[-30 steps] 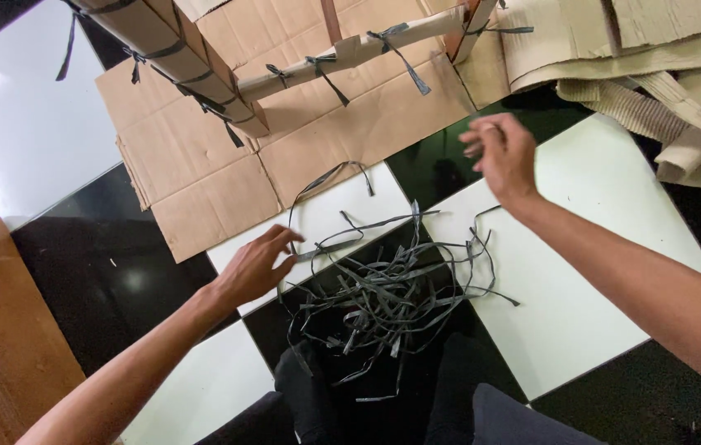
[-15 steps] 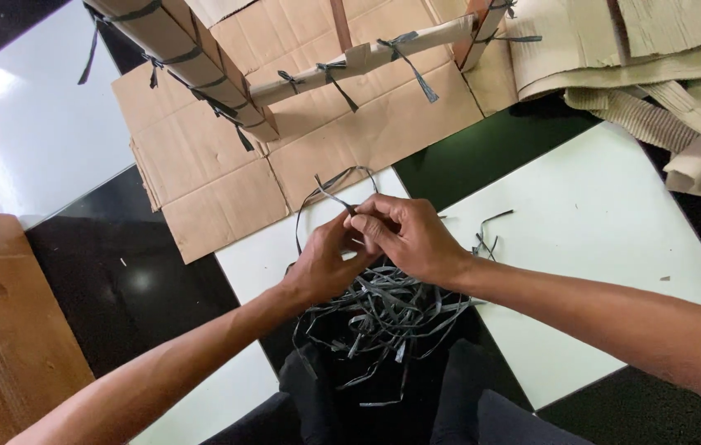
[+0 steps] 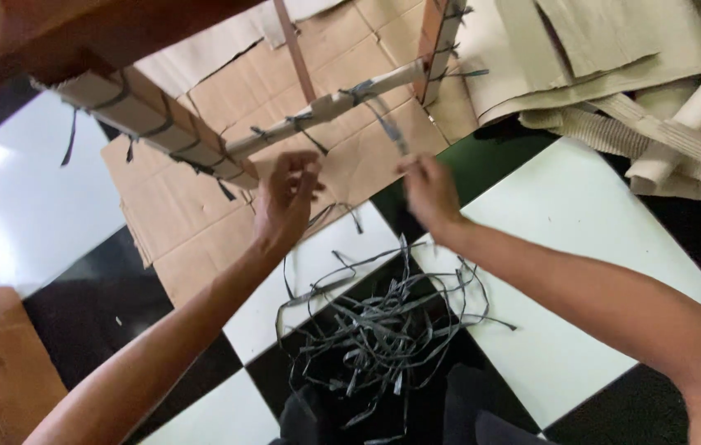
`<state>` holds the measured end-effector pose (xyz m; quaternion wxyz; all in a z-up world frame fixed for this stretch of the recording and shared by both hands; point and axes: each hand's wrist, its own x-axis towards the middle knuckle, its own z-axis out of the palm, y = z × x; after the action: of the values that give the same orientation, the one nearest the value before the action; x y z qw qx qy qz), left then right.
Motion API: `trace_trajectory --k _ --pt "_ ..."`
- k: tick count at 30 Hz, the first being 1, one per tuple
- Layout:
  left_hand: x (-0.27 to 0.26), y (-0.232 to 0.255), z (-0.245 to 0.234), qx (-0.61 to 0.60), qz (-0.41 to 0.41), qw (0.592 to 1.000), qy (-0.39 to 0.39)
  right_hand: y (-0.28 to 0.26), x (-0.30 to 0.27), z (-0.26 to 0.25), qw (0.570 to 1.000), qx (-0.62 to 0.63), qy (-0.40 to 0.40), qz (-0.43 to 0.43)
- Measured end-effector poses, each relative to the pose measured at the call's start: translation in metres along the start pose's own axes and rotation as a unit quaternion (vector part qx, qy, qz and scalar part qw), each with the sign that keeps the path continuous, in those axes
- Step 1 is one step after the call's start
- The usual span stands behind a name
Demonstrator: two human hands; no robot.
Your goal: Wrapping furniture legs with protective paper and securing them with ties
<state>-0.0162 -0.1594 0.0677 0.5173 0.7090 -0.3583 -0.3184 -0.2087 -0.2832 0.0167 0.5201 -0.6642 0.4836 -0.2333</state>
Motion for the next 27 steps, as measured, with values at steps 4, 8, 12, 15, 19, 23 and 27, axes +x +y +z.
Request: trace_trajectory --k 4,8,12,15,19,23,27 --pt "0.058 0.028 0.019 0.122 0.170 0.978 0.005 0.094 0.065 -0.016 0.992 -0.007 0.080 0.097" --pt "0.123 0.015 0.062 0.320 0.262 0.910 -0.039 0.136 0.092 -0.026 0.972 -0.022 0.030 0.233" --pt "0.190 -0.031 0.105 0.483 0.264 0.833 -0.052 0.074 0.099 -0.024 0.966 0.071 -0.029 0.248" --pt "0.219 -0.055 0.115 0.515 0.187 0.830 -0.105 0.055 0.125 -0.006 0.972 0.020 -0.045 0.229" --pt "0.239 -0.077 0.112 0.418 0.170 0.884 -0.121 0.040 0.159 0.016 0.969 0.197 -0.037 0.146" --pt "0.246 -0.078 0.104 0.411 0.171 0.884 -0.142 0.018 0.170 0.024 0.925 0.338 -0.070 0.156" --pt "0.253 -0.082 0.093 0.383 0.178 0.887 -0.187 0.020 0.169 0.028 0.886 0.403 -0.057 0.222"
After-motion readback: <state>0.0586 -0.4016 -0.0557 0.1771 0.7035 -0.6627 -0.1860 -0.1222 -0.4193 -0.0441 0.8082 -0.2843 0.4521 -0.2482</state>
